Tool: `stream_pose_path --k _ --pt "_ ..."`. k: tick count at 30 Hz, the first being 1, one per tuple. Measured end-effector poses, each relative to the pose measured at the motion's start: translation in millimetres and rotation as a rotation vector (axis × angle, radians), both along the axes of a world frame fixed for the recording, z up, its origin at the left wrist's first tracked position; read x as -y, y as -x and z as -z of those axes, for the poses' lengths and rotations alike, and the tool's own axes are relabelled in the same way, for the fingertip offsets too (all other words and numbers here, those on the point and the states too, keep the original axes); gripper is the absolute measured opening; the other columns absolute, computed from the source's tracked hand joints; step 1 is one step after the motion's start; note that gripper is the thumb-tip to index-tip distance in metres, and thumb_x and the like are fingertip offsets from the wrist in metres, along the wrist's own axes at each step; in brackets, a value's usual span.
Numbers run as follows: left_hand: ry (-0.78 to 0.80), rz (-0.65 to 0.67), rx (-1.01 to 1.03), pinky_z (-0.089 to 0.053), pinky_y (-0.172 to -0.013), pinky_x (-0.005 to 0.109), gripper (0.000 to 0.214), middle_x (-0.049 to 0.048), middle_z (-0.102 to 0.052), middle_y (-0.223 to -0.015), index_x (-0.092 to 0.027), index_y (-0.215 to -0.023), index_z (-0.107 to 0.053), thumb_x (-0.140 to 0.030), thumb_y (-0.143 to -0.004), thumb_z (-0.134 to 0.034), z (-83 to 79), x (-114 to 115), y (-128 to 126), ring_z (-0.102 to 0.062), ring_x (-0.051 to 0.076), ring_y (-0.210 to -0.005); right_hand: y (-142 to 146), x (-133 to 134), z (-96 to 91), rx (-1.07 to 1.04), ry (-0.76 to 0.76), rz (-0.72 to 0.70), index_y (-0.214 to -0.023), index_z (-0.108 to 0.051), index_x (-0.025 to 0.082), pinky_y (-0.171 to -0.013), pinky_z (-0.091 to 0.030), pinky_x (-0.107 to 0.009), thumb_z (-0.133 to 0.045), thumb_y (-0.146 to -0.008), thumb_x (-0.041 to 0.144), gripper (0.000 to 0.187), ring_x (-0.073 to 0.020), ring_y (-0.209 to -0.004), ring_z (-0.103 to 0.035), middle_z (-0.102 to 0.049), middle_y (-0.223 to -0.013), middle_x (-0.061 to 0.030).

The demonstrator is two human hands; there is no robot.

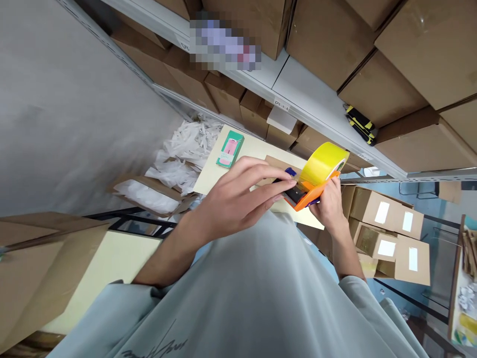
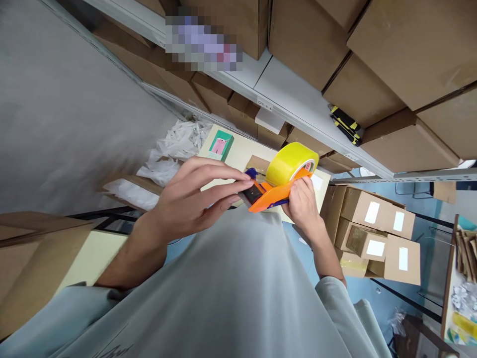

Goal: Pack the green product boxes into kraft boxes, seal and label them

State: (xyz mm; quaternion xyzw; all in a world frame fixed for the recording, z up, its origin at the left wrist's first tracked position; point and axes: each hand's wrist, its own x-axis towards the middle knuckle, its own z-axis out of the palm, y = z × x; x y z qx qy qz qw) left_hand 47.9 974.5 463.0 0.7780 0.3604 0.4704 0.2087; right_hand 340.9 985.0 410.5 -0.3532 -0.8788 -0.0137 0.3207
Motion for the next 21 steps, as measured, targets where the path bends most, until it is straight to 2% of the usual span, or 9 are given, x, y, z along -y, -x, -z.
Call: stream_pose_path --k 3,6,8,14,16,18,21 --pt "-0.089 0.004 -0.005 -0.067 -0.096 0.040 0.028 0.0000 -0.084 -0.116 -0.042 -0.128 -0.080 -0.026 -0.107 -0.071 -3.8 2.6 0.4 -0.077 0.022 -0.105 -6.2 3.9 1.0 0.037 0.057 0.038 -0.124 -0.063 0.025 -0.093 -0.052 -0.050 -0.056 -0.105 0.018 0.021 -0.0284 -0.094 -0.067 -0.072 -0.102 -0.0076" --pt "-0.086 0.005 -0.057 -0.070 -0.092 0.042 0.024 0.0005 -0.085 -0.112 -0.041 -0.125 -0.080 -0.028 -0.107 -0.069 -6.1 1.6 2.6 -0.078 0.022 -0.099 -8.9 8.0 0.5 0.078 0.129 0.065 -0.121 -0.066 0.026 -0.098 -0.052 -0.054 -0.057 -0.107 0.022 0.018 -0.0300 -0.099 -0.068 -0.072 -0.104 -0.0088" --pt "-0.071 0.003 -0.063 -0.071 -0.089 0.043 0.020 0.0001 -0.084 -0.107 -0.041 -0.120 -0.080 -0.031 -0.108 -0.069 -8.6 -1.3 3.6 -0.078 0.022 -0.094 -7.4 9.8 -1.8 0.089 0.111 0.074 -0.120 -0.067 0.026 -0.099 -0.051 -0.053 -0.057 -0.108 0.023 0.016 -0.0295 -0.099 -0.068 -0.072 -0.103 -0.0086" --pt "-0.152 -0.030 0.003 -0.069 -0.080 0.038 0.019 -0.0030 -0.084 -0.100 -0.041 -0.111 -0.079 -0.024 -0.107 -0.071 -15.9 -6.6 4.2 -0.078 0.019 -0.090 -2.9 13.4 -8.0 0.142 0.000 0.099 -0.109 -0.064 0.026 -0.093 -0.050 -0.047 -0.055 -0.110 0.022 0.010 -0.0265 -0.089 -0.064 -0.069 -0.093 -0.0061" --pt "-0.051 -0.064 -0.003 -0.069 -0.081 0.040 0.011 -0.0007 -0.082 -0.097 -0.039 -0.110 -0.080 -0.036 -0.109 -0.070 -10.9 -3.9 5.8 -0.078 0.021 -0.089 -4.6 15.5 -7.1 0.154 0.023 0.100 -0.106 -0.063 0.026 -0.092 -0.050 -0.047 -0.054 -0.111 0.022 0.011 -0.0261 -0.087 -0.064 -0.069 -0.091 -0.0057" --pt "0.069 -0.087 0.020 -0.071 -0.082 0.044 0.022 0.0016 -0.080 -0.091 -0.038 -0.105 -0.082 -0.054 -0.110 -0.067 -0.5 0.3 7.9 -0.077 0.024 -0.088 -5.9 17.6 -5.6 0.160 0.071 0.124 -0.105 -0.063 0.027 -0.092 -0.051 -0.048 -0.055 -0.111 0.025 0.010 -0.0264 -0.087 -0.065 -0.070 -0.091 -0.0060" --pt "0.081 -0.096 0.061 -0.071 -0.081 0.047 0.030 0.0028 -0.077 -0.086 -0.038 -0.103 -0.082 -0.063 -0.108 -0.066 19.4 7.3 10.0 -0.076 0.025 -0.085 -5.4 18.6 -4.8 0.166 0.121 0.179 -0.106 -0.064 0.028 -0.095 -0.052 -0.051 -0.057 -0.111 0.033 0.010 -0.0282 -0.089 -0.067 -0.071 -0.090 -0.0065"
